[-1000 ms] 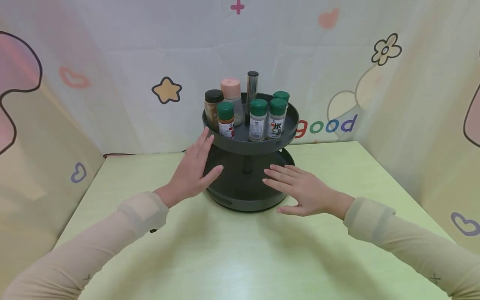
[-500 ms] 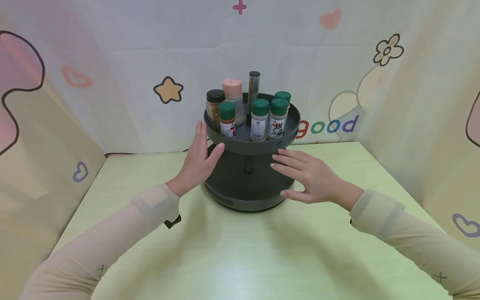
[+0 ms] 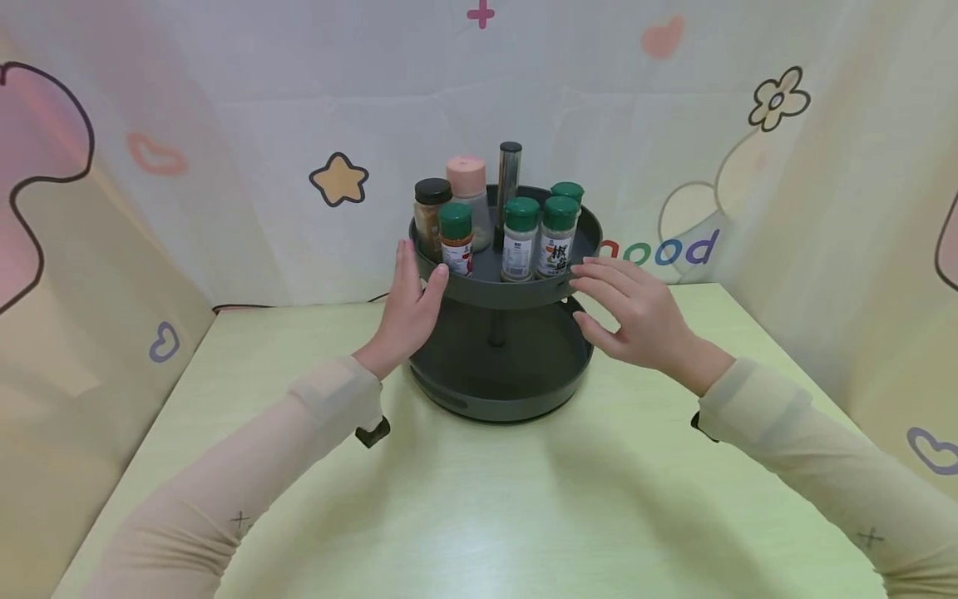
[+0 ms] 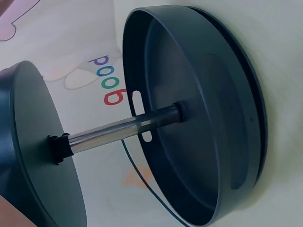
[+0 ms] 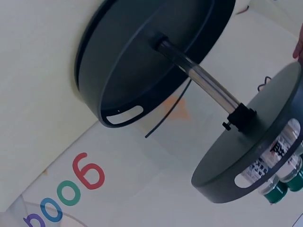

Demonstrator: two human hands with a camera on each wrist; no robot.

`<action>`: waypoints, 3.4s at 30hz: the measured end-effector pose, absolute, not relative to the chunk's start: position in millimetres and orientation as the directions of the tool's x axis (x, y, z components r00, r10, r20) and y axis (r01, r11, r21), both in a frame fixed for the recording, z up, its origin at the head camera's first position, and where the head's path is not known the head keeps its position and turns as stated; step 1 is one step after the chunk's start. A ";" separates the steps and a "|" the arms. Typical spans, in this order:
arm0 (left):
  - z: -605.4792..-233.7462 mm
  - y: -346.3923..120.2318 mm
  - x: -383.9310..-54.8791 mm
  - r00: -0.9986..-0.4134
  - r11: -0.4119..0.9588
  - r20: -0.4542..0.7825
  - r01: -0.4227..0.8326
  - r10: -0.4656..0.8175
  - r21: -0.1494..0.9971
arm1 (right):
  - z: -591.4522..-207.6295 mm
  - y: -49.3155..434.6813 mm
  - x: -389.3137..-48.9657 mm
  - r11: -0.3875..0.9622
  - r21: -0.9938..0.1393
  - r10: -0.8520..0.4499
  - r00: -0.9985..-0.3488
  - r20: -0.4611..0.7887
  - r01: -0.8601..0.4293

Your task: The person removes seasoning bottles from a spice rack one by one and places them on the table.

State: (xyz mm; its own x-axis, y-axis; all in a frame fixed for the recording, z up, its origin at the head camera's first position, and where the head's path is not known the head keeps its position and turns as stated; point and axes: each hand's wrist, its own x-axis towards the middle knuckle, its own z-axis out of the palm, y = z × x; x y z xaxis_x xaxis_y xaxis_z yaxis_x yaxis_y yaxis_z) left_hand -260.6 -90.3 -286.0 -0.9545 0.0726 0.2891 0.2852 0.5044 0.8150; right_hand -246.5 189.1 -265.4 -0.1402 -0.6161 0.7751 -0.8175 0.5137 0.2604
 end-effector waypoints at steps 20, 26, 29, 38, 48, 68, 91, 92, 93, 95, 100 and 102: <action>-282.9 -82.2 -280.3 -0.979 0.362 0.186 0.145 -0.079 0.921 | -237.5 187.1 -275.8 0.783 -0.387 -0.200 -0.785 0.586 -0.488; -283.2 -76.5 -283.3 -0.979 0.311 0.167 0.124 -0.117 0.942 | -233.0 183.5 -285.4 0.766 -0.488 -0.146 -0.852 0.502 -0.419; -283.7 -74.0 -285.6 -0.974 0.286 0.176 0.130 -0.141 0.949 | -231.0 182.1 -289.2 0.747 -0.528 -0.127 -0.866 0.484 -0.405; -283.1 -66.6 -289.9 -0.965 0.230 0.178 0.132 -0.192 0.964 | -227.2 173.4 -299.8 0.699 -0.624 -0.080 -0.905 0.419 -0.351; -285.1 -61.0 -294.4 -0.961 0.160 0.135 0.098 -0.242 0.982 | -227.9 167.6 -309.7 0.640 -0.706 -0.039 -0.931 0.364 -0.303; -287.3 -65.9 -301.7 -0.960 0.139 0.150 0.119 -0.235 0.983 | -226.7 165.1 -322.2 0.564 -0.742 -0.181 -0.931 0.316 -0.362; -289.5 -70.6 -305.5 -0.966 0.132 0.147 0.121 -0.211 0.984 | -221.9 163.5 -324.5 0.573 -0.745 -0.247 -0.939 0.240 -0.341; -289.7 -70.6 -305.5 -0.967 0.132 0.147 0.121 -0.210 0.984 | -221.9 163.4 -324.5 0.573 -0.747 -0.245 -0.940 0.237 -0.338; -289.9 -70.6 -305.6 -0.967 0.132 0.147 0.121 -0.209 0.984 | -221.8 163.3 -324.5 0.573 -0.748 -0.243 -0.941 0.234 -0.334; -290.4 -70.7 -306.1 -0.966 0.132 0.152 0.126 -0.210 0.983 | -221.6 163.2 -324.4 0.575 -0.752 -0.236 -0.945 0.225 -0.322; -290.8 -71.3 -307.4 -0.965 0.128 0.160 0.135 -0.210 0.982 | -220.9 163.1 -323.8 0.584 -0.755 -0.210 -0.954 0.214 -0.298; -290.9 -71.4 -307.6 -0.965 0.129 0.160 0.135 -0.209 0.982 | -220.7 163.0 -323.2 0.582 -0.759 -0.201 -0.956 0.215 -0.293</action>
State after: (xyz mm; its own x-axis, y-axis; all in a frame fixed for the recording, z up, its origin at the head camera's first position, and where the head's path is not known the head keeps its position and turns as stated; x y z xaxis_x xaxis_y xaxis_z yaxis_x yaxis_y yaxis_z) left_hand -307.6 -71.4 -290.9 -0.9647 -0.2089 0.1603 0.1353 0.1291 0.9824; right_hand -323.2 163.0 -220.7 -0.9558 -0.2009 0.2149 -0.2929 0.5821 -0.7585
